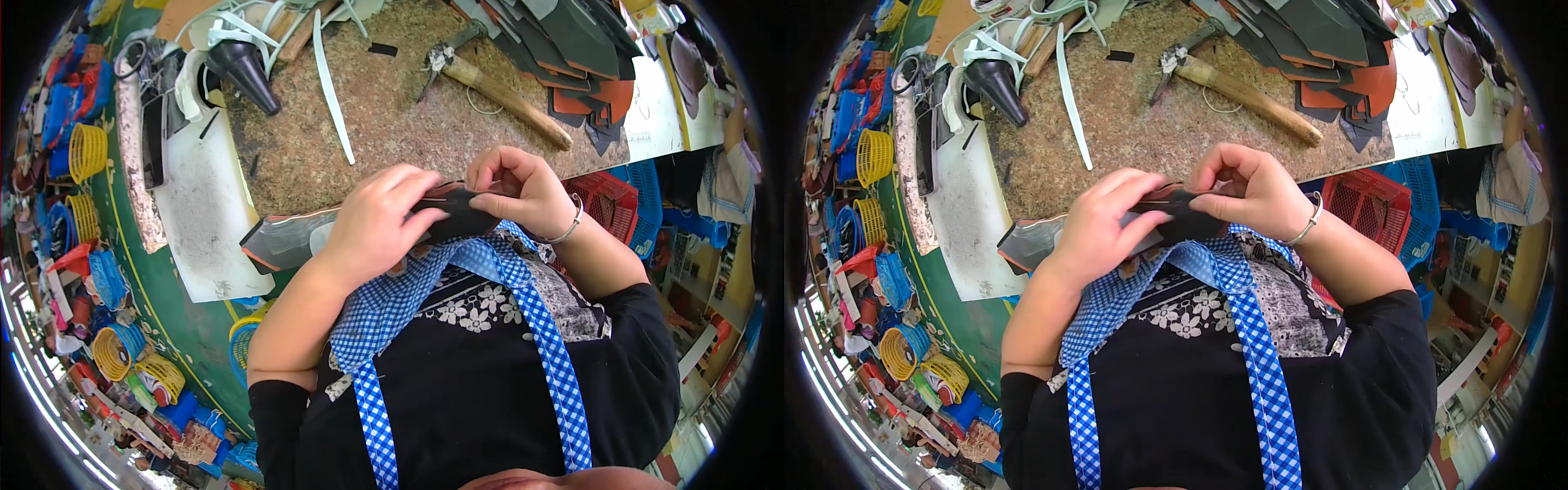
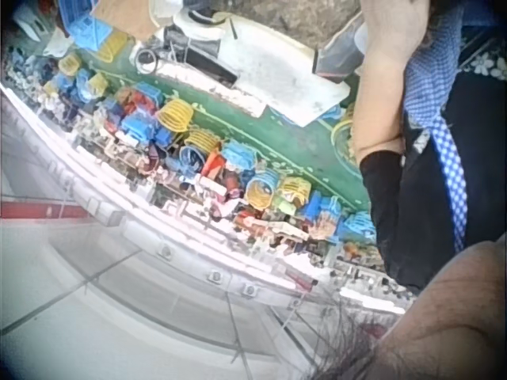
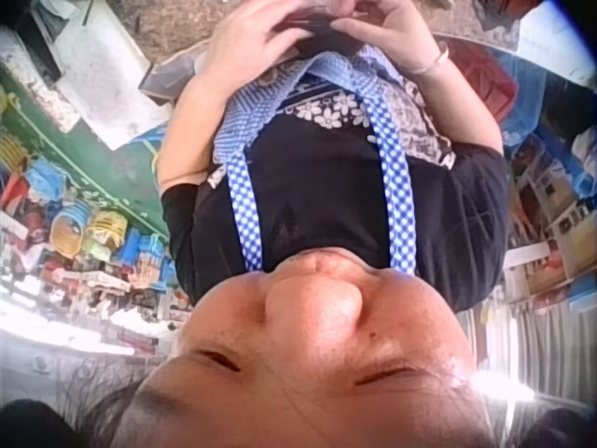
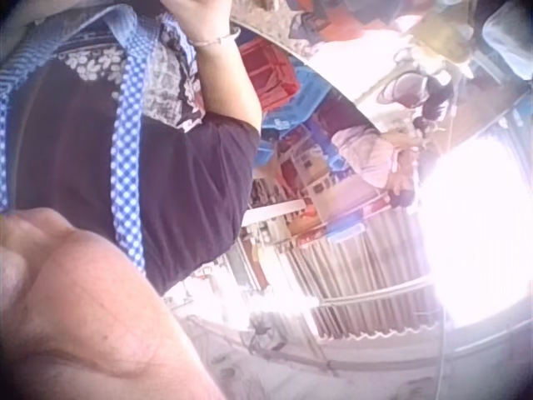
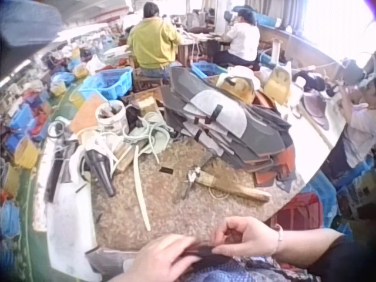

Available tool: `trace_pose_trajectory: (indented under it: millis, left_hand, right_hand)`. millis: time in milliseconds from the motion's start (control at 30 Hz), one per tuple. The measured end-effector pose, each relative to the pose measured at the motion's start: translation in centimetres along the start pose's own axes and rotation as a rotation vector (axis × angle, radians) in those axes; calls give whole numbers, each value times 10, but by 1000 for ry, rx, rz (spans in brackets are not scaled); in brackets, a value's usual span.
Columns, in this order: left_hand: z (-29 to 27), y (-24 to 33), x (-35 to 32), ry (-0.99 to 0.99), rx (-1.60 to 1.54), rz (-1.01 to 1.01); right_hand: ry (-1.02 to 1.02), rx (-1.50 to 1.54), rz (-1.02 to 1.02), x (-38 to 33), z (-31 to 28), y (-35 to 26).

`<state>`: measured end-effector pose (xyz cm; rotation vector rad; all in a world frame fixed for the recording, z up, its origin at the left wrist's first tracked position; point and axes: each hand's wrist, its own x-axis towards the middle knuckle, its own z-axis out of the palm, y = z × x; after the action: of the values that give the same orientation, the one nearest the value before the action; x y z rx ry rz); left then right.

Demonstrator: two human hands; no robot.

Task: Manually aligning, gluing, and hammering leather and lining components for footwear assembly.

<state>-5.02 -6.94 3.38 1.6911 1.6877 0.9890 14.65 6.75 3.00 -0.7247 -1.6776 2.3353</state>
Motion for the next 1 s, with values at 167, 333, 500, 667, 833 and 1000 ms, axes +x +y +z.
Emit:
trace_pose_trajectory:
  millis: [167,333,500,667,833,1000]
  left_hand:
    - [11,-3,14,-49,-156,102]
    - [19,0,14,68,-356,19]
    - [18,-7,13,58,-375,26]
    - [10,1,9,-10,-459,44]
    - [13,1,5,4,-431,97]
    - [8,9,1,-7,-408,140]
  right_hand:
    - [-121,583,119,9,-17,16]
    - [-249,488,385,-1,-10,17]
    - [-271,372,239,9,0,15]
    - [-452,511,347,16,6,18]
    - [-501,558,321,18,8,39]
    - [-468,633,429,12,14,43]
